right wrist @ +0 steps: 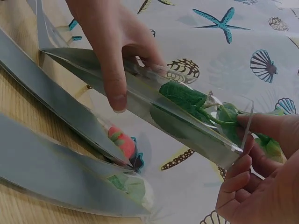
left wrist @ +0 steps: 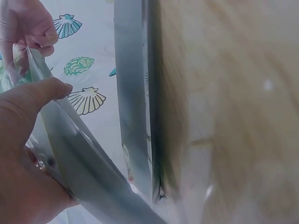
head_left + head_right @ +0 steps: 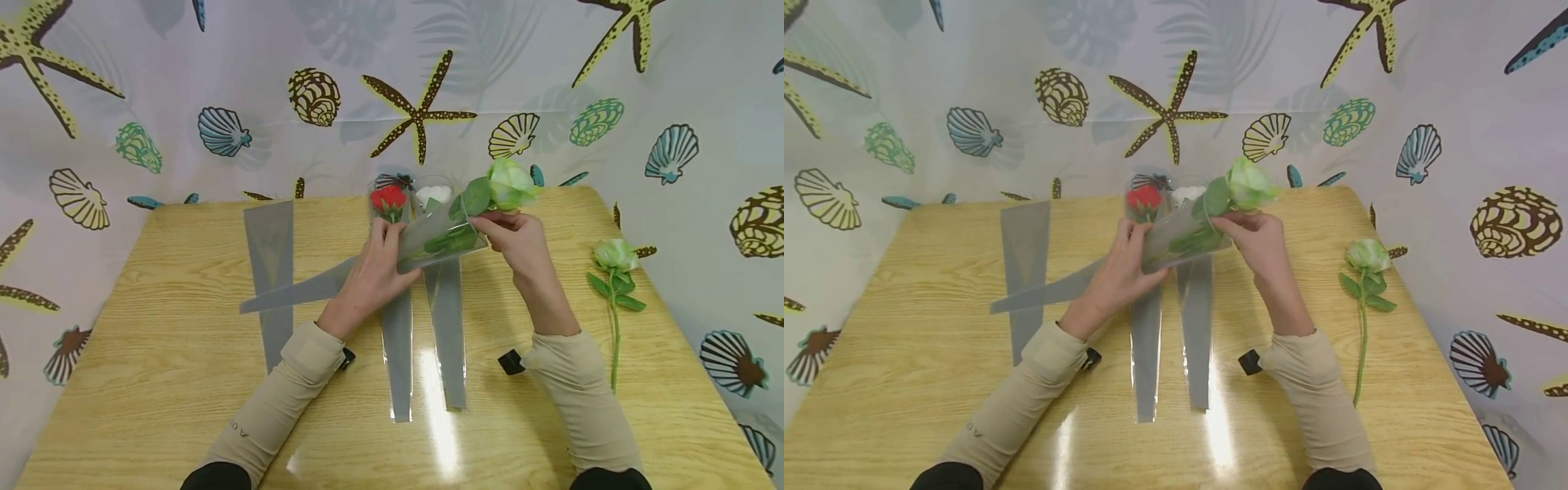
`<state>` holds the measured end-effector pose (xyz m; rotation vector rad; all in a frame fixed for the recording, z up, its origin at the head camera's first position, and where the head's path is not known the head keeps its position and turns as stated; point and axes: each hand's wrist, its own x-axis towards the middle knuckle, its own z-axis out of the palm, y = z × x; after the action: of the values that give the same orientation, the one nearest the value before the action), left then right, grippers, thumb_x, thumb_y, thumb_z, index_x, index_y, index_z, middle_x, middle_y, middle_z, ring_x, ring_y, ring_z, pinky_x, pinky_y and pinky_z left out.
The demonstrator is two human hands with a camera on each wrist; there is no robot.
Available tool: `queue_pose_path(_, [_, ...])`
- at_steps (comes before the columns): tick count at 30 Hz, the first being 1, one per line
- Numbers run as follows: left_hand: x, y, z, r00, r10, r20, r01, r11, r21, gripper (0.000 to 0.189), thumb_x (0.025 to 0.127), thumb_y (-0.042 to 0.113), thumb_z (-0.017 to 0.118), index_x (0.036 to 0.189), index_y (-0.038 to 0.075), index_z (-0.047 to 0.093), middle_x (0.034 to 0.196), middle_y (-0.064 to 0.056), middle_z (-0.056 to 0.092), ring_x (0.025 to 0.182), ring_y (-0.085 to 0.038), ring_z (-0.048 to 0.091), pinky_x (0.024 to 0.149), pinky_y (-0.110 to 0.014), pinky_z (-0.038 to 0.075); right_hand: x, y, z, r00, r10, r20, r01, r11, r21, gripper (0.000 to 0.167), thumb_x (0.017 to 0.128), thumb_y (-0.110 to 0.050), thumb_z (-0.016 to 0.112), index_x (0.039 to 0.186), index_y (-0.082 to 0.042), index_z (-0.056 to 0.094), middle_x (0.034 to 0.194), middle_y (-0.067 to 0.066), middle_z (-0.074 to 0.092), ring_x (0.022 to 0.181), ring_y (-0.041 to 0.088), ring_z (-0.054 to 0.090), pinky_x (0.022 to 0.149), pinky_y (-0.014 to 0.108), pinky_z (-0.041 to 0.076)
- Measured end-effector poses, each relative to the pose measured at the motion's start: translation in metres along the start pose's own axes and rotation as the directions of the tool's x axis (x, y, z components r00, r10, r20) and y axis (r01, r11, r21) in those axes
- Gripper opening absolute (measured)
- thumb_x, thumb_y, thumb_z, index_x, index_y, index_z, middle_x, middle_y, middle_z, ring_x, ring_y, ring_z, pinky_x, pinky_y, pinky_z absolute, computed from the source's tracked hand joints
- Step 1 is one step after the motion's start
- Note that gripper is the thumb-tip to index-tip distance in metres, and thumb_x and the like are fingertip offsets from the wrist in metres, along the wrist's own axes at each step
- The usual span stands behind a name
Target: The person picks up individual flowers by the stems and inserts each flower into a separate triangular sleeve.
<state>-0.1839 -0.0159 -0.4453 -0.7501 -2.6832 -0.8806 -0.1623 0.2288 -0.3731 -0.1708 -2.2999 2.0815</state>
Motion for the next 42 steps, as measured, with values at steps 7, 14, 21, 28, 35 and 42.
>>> queue_pose_path(7, [-0.001,-0.001,-0.001,1.000,0.000,-0.008,0.000,1.000,-0.001,0.078,0.087,0.026,0.088,0.148,-0.002,0.048,0.124,-0.016,0.041,0.099,-0.027,0.057,0.093,-0.041,0.056,0.002,0.003,0.003,0.996,0.050,0.076,-0.043,0.995,-0.086,0.008,0.096,-0.025,0.078,0.092,-0.028,0.072,0.075,-0.021,0.062,0.071,0.008,0.041,0.069,0.024,0.037])
queue_pose_path(14, [0.001,-0.001,-0.004,0.999,0.022,-0.031,-0.022,1.000,0.002,0.077,0.087,0.027,0.087,0.147,-0.002,0.049,0.124,-0.016,0.042,0.096,-0.027,0.055,0.090,-0.041,0.055,0.003,-0.004,-0.014,0.980,0.065,0.186,-0.030,0.982,-0.185,0.016,0.100,-0.031,0.075,0.087,-0.025,0.068,0.096,-0.021,0.067,0.085,0.011,0.046,0.078,0.027,0.040])
queue_pose_path(21, [0.004,0.001,-0.010,0.995,0.040,-0.091,-0.041,0.999,-0.013,0.074,0.086,0.024,0.086,0.146,0.000,0.049,0.121,-0.014,0.042,0.096,-0.027,0.054,0.089,-0.041,0.055,0.001,-0.011,-0.035,0.976,0.007,0.218,0.046,0.971,-0.235,0.024,0.103,-0.038,0.069,0.093,-0.017,0.073,0.095,-0.017,0.066,0.087,0.013,0.052,0.081,0.026,0.046])
queue_pose_path(28, [0.004,0.001,-0.012,0.991,0.059,-0.120,-0.062,0.998,-0.021,0.071,0.087,0.024,0.085,0.145,0.001,0.049,0.118,-0.014,0.042,0.094,-0.027,0.056,0.086,-0.041,0.056,-0.001,-0.014,-0.054,0.993,-0.053,0.107,0.081,0.958,-0.277,0.035,0.107,-0.046,0.059,0.115,-0.015,0.075,0.098,-0.021,0.071,0.090,0.005,0.064,0.078,0.018,0.054])
queue_pose_path(35, [0.003,0.001,-0.013,0.990,0.072,-0.124,-0.076,0.997,-0.025,0.072,0.086,0.023,0.085,0.144,-0.001,0.050,0.119,-0.014,0.042,0.095,-0.027,0.057,0.087,-0.041,0.057,0.001,-0.011,-0.053,0.987,-0.152,-0.057,0.147,0.985,-0.089,0.048,0.106,-0.043,0.062,0.145,-0.016,0.060,0.142,0.005,0.061,0.107,0.005,0.065,0.085,0.015,0.058])
queue_pose_path(42, [0.003,-0.001,-0.011,0.990,0.078,-0.113,-0.081,0.997,-0.020,0.072,0.086,0.024,0.086,0.144,-0.001,0.050,0.119,-0.015,0.043,0.095,-0.027,0.058,0.087,-0.040,0.057,0.003,-0.008,-0.038,0.976,-0.207,0.063,0.204,0.977,0.055,0.056,0.105,-0.022,0.066,0.156,-0.005,0.049,0.145,-0.001,0.053,0.107,0.004,0.071,0.089,0.019,0.060])
